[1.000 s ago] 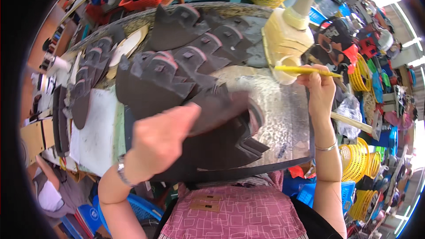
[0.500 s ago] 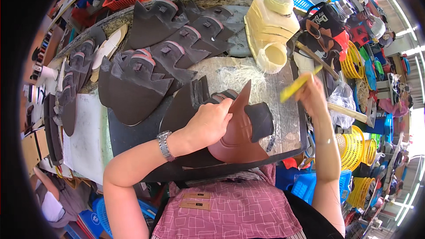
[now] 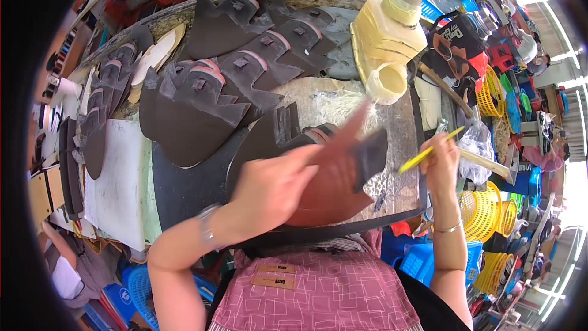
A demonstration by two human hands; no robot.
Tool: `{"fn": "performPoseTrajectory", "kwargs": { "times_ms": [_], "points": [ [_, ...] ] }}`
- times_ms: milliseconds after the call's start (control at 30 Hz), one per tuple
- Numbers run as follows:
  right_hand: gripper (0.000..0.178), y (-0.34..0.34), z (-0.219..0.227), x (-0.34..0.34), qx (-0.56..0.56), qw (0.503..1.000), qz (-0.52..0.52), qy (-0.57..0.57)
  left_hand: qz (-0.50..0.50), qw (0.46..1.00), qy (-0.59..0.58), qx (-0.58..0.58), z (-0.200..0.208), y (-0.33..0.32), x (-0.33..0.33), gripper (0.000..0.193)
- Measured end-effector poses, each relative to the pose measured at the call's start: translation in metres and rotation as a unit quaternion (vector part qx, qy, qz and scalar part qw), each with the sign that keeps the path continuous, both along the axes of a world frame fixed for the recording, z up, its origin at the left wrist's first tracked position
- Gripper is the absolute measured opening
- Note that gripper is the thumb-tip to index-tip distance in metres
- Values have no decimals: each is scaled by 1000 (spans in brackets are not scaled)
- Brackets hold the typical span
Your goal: The person applies adhesive to shoe upper components using a brush and a hand spatula to spread the adhesive evenly.
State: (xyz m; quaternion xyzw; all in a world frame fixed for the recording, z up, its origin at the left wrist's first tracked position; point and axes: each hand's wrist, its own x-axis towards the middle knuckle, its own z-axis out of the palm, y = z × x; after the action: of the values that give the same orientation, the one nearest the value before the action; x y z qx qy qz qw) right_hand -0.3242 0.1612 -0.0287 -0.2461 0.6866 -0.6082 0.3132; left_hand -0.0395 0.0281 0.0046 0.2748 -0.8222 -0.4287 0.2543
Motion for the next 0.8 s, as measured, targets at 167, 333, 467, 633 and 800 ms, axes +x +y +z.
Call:
{"fn": "performPoseTrajectory", "kwargs": {
  "times_ms": [167,333,467,633,800],
  "points": [
    [19,-48,20,-12,-46,986,-63,147,377,762,-163,-500,7,-71,176,27],
    [16,-98,-4,-36,-55,946,2,319,317,692,-471,-446,-49,-153,375,44],
    [15,-99,-12,-51,-34,962,-19,272,283,834,-303,-365,-69,-128,263,51],
    [20,-86,-16,-33,-66,984,16,-166,-204,919,-107,-319,-36,-28,91,45],
    [24,-97,10,82,45,909,364,199,-299,906,-149,-258,-44,-13,61,59]
  ]
}}
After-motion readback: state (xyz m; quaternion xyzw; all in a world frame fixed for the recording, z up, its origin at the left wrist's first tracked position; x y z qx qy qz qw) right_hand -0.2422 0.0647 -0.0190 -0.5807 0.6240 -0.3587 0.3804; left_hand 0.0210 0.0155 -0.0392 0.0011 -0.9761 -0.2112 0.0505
